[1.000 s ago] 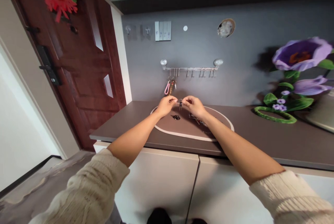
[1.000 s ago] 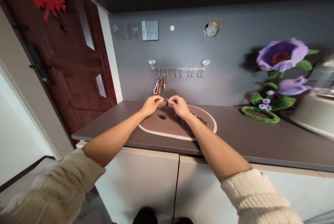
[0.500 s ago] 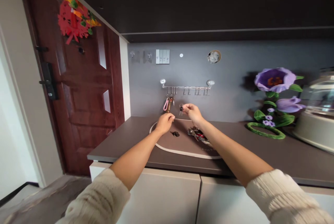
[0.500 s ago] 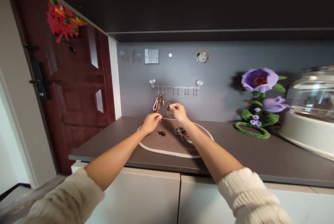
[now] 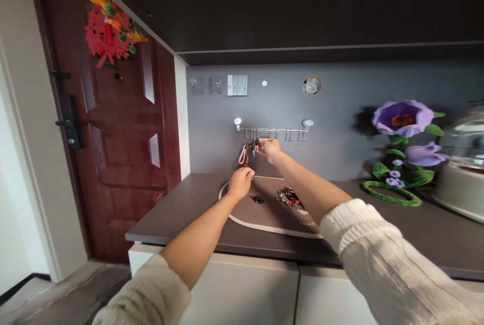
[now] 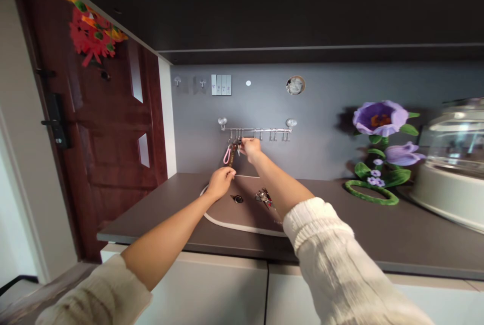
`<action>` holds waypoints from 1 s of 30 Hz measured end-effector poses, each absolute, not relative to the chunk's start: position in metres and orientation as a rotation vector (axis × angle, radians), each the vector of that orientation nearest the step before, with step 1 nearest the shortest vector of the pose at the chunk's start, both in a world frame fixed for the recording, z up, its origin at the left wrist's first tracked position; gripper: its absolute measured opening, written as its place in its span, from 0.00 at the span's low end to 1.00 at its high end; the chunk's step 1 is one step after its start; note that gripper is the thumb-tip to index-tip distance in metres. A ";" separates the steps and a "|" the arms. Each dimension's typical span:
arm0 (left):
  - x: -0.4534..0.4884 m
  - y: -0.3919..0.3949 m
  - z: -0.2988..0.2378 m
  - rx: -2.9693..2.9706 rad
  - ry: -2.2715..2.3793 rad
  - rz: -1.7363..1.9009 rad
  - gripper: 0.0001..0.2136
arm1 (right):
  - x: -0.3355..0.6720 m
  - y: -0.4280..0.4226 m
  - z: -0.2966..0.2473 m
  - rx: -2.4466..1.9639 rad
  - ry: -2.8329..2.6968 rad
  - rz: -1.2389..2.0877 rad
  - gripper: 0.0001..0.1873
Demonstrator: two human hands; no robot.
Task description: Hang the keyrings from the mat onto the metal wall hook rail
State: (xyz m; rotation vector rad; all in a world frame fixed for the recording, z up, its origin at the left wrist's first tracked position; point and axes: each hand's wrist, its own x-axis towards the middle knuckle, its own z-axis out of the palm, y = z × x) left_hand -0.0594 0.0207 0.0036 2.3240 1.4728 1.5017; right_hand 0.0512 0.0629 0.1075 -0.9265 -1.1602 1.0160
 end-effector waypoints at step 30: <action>-0.064 0.026 0.006 2.271 1.660 1.465 0.09 | 0.035 0.107 0.094 -1.007 -0.999 0.974 0.08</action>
